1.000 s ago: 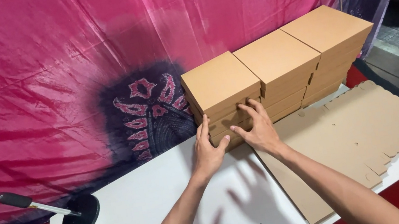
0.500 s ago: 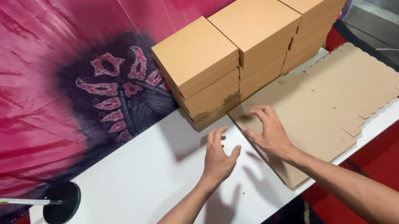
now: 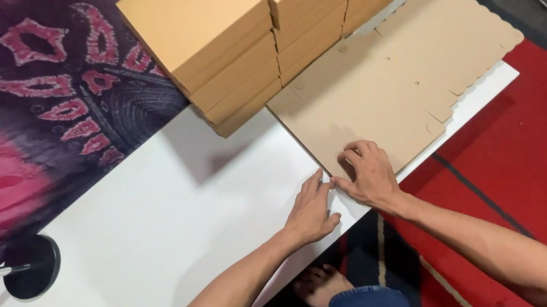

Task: Folding flat cardboard sheets into boxes and stacking them.

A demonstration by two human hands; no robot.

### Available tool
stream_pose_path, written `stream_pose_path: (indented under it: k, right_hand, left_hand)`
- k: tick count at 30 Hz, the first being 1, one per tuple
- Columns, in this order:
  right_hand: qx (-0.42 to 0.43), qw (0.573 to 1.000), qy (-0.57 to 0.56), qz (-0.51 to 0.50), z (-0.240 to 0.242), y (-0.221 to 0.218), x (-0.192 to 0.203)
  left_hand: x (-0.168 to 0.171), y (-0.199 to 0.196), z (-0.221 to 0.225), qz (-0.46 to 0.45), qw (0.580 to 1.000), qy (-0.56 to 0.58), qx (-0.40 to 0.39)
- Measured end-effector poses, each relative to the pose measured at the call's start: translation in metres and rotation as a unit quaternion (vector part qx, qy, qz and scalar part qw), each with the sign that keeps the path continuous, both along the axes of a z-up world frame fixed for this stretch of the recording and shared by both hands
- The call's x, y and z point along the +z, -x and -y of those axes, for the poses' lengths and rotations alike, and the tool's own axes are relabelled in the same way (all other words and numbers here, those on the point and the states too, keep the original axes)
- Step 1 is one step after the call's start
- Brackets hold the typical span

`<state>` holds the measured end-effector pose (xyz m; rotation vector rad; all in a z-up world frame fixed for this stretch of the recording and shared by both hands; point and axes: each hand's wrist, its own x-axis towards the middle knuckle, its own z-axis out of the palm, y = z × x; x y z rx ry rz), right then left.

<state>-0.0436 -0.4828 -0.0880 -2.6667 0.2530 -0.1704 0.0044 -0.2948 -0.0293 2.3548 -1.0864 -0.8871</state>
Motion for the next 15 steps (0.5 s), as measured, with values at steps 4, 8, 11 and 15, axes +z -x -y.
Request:
stream_pose_path:
  k: [4, 8, 11, 15]
  right_hand:
    - [-0.013, 1.0, 0.008, 0.016, -0.001, 0.006, -0.002]
    - [-0.007, 0.999, 0.013, 0.046, 0.0, 0.007, -0.01]
    - [0.001, 0.999, 0.006, 0.034, -0.002, 0.011, -0.003]
    - [-0.003, 0.999, 0.013, 0.033, -0.006, 0.017, 0.005]
  left_hand:
    - [-0.004, 0.0, 0.003, 0.012, 1.0, 0.027, 0.007]
    - [0.005, -0.001, 0.004, 0.007, 0.997, 0.07, 0.036]
    - [0.002, -0.006, 0.005, 0.026, 0.998, 0.054, 0.035]
    - [-0.002, -0.009, 0.007, 0.032, 0.998, 0.047, 0.041]
